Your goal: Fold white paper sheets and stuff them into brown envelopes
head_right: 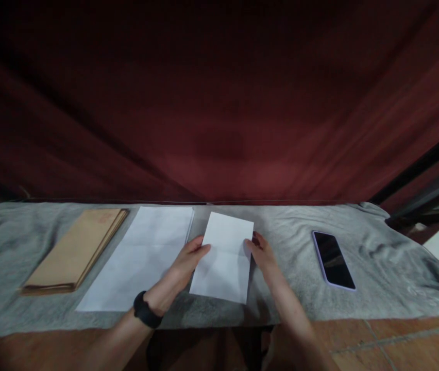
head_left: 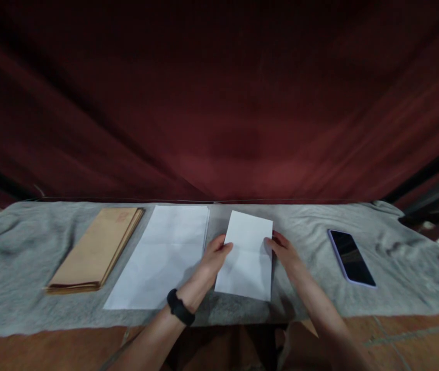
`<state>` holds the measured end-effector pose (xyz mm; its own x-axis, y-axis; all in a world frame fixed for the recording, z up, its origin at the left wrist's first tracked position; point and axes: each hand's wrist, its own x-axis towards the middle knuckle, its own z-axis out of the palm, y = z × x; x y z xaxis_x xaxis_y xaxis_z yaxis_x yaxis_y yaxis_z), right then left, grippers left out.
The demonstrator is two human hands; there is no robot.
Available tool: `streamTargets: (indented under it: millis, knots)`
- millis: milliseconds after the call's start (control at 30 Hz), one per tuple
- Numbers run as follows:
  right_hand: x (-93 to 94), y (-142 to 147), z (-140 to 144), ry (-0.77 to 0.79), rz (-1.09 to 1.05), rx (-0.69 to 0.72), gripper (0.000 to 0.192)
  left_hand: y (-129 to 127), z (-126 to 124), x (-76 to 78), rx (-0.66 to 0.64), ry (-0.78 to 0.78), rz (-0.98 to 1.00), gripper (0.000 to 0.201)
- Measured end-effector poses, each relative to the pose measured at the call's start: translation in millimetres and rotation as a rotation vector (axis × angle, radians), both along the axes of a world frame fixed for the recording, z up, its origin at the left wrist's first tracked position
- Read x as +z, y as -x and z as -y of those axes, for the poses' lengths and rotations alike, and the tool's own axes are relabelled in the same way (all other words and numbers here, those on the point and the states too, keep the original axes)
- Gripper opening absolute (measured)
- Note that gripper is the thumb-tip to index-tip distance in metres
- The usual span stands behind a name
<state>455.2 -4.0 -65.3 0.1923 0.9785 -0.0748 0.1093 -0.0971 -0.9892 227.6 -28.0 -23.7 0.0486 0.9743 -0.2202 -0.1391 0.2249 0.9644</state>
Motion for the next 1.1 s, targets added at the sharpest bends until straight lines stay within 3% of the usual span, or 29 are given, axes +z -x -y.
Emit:
streamTargets:
  millis: [100,200,267,367,567,667,733,933,1100]
  knots:
    - [31.7,1.3,4.4,-0.021,-0.249,0.072,0.039,4.2,0.0,28.7,-0.048,-0.170,-0.101,0.020]
    - [58.0,-0.6,7.1,-0.196,-0.246,0.061,0.024,9.0,1.7,51.9,0.020,-0.409,-0.301,0.016]
    - [67.4,-3.1,8.9,-0.280,-0.171,0.023,0.017,12.9,1.9,57.4,0.051,-0.583,-0.439,0.022]
    - [67.4,-7.2,13.1,-0.320,-0.041,0.090,0.013,19.8,-0.7,47.8,0.008,-0.720,-0.614,0.037]
    - [37.7,-19.8,25.4,-0.291,0.285,0.330,0.024,30.0,3.5,1.8,-0.254,-0.661,-0.828,0.059]
    - [24.9,-27.7,32.0,-0.198,0.405,0.484,0.037,29.6,16.3,-8.1,-0.524,-0.660,-0.849,0.062]
    - [21.1,-32.3,36.2,-0.128,0.461,0.578,0.039,27.9,24.8,-8.0,-0.620,-0.617,-0.856,0.057]
    - [25.3,-41.9,48.3,0.008,0.496,0.700,0.022,27.0,36.9,-0.2,-0.627,-0.460,-0.805,0.024]
    - [23.0,-41.5,52.8,0.060,0.513,0.661,0.026,29.3,30.9,-8.3,-0.541,-0.331,-0.732,0.021]
